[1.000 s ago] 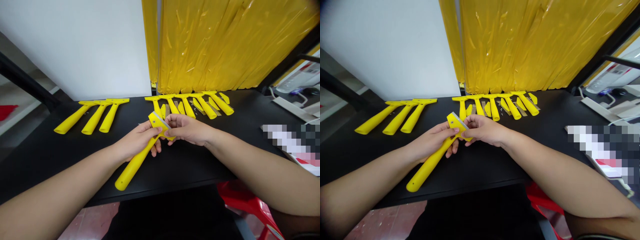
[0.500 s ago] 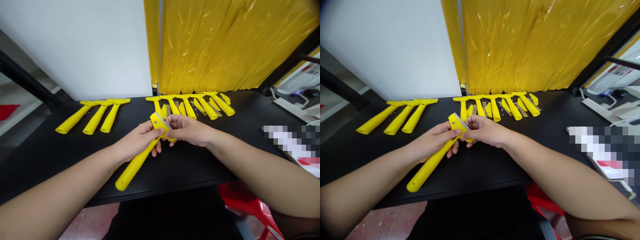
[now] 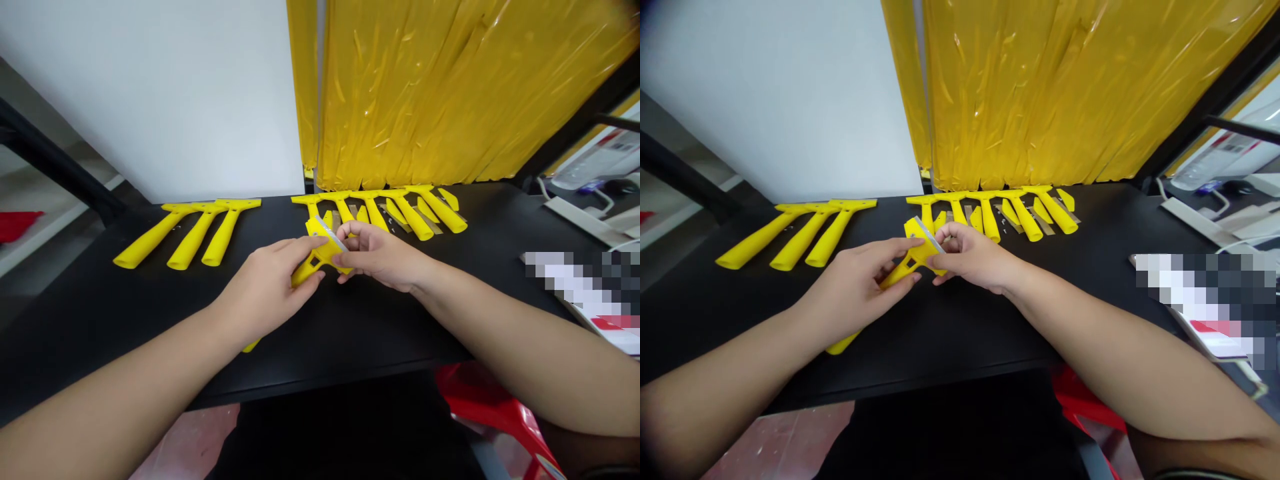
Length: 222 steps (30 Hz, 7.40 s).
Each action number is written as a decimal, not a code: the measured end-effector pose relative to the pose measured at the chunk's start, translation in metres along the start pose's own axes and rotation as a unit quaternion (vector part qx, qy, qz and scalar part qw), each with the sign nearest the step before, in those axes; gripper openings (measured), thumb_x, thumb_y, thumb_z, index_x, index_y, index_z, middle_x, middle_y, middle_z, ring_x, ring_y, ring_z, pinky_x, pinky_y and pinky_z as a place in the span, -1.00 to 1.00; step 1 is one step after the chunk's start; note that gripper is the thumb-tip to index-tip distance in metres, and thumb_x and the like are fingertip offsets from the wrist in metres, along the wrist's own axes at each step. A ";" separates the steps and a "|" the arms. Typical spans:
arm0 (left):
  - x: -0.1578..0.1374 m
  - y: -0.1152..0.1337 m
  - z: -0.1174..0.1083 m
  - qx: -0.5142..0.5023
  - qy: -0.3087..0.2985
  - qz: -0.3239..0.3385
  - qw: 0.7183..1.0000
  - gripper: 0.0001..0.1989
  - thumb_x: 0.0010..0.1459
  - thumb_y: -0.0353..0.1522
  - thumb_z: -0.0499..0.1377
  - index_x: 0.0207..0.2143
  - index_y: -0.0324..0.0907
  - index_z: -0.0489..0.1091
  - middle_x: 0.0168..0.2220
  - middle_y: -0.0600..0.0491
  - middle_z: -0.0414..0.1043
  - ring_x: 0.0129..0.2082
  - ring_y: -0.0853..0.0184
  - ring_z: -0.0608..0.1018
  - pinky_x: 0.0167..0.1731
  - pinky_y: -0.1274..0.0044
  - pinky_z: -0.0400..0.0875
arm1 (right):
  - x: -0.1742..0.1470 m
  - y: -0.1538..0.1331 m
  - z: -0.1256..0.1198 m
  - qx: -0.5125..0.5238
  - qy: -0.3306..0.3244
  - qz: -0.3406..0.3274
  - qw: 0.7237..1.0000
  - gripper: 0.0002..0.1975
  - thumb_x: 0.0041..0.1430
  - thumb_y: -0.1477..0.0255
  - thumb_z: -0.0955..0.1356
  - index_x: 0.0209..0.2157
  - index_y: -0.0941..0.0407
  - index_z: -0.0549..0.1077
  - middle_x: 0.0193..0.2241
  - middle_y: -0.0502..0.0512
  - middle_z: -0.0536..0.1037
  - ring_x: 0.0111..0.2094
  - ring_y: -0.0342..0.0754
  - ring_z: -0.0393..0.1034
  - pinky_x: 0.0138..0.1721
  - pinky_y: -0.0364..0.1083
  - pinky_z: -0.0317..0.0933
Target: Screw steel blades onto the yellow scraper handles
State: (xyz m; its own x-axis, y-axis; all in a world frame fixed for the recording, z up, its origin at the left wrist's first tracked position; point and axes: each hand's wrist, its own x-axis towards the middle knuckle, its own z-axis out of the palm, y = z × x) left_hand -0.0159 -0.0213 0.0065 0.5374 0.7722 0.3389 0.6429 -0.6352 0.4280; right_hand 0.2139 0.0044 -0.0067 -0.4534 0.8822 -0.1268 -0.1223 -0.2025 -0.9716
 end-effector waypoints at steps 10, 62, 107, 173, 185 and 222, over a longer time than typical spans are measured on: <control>0.000 -0.005 -0.004 0.151 0.045 0.121 0.980 -0.65 0.49 -0.35 0.12 0.22 -0.08 0.54 0.07 -0.08 0.64 0.00 0.12 0.69 0.03 0.30 0.63 | -0.001 0.003 0.002 -0.053 -0.020 -0.088 0.995 -0.57 0.00 0.45 0.64 -0.31 0.05 0.34 -0.30 -0.06 0.50 -0.23 -0.11 0.46 -0.18 -0.07 0.55; 0.029 -0.038 -0.021 -0.559 0.204 -0.156 0.788 -0.64 0.18 -0.49 0.38 -0.15 -0.03 0.27 -0.34 0.14 0.48 -0.47 0.39 0.57 -0.58 0.66 0.38 | 0.013 0.000 -0.021 -0.452 0.075 -0.356 0.815 -0.97 0.32 0.48 0.45 -0.21 0.08 0.57 -0.24 0.09 0.62 -0.19 0.02 0.45 -0.04 0.07 0.31; 0.023 -0.018 0.016 -0.711 -0.066 -0.275 0.643 -0.73 0.27 -0.50 0.32 -0.11 -0.11 0.30 -0.20 -0.02 0.48 -0.46 0.41 0.55 -0.62 0.73 0.28 | -0.009 -0.016 -0.037 -0.460 0.009 -0.328 0.825 -0.96 0.32 0.48 0.46 -0.27 0.10 0.60 -0.35 0.03 0.53 -0.34 -0.09 0.39 -0.28 -0.07 0.30; 0.019 0.002 0.008 -0.720 -0.073 -0.274 0.634 -0.68 0.21 -0.50 0.37 -0.10 -0.13 0.32 -0.30 0.03 0.46 -0.56 0.44 0.49 -0.68 0.70 0.23 | -0.008 -0.011 -0.035 -0.195 -0.071 -0.221 0.953 -0.89 0.18 0.54 0.51 -0.31 0.11 0.53 -0.27 0.00 0.55 -0.36 -0.13 0.55 -0.28 -0.09 0.45; 0.019 -0.004 0.009 -0.719 -0.061 -0.261 0.642 -0.74 0.28 -0.51 0.29 -0.11 -0.12 0.29 -0.29 0.02 0.46 -0.52 0.44 0.49 -0.65 0.74 0.26 | -0.027 -0.038 -0.062 -0.375 0.047 -0.171 0.910 -0.70 0.18 0.32 0.53 -0.27 0.03 0.33 -0.36 -0.06 0.41 -0.34 -0.10 0.32 -0.31 -0.09 0.25; 0.023 -0.001 0.016 -0.713 -0.081 -0.375 0.587 -0.78 0.30 -0.57 0.20 -0.16 -0.13 0.24 -0.20 -0.11 0.51 -0.55 0.46 0.48 -0.66 0.74 0.25 | -0.036 -0.035 -0.039 -0.098 0.166 -0.340 0.921 -0.41 0.13 0.38 0.64 0.09 -0.21 0.40 -0.15 -0.08 0.65 -0.13 0.01 0.68 -0.01 0.05 0.64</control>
State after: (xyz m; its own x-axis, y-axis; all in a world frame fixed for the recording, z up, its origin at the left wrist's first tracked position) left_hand 0.0045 -0.0034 0.0003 0.5136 0.7442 -0.4270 -0.3169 0.6270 0.7117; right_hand 0.2686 -0.0038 0.0241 -0.0322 0.8646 0.5013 -0.1028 0.4961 -0.8622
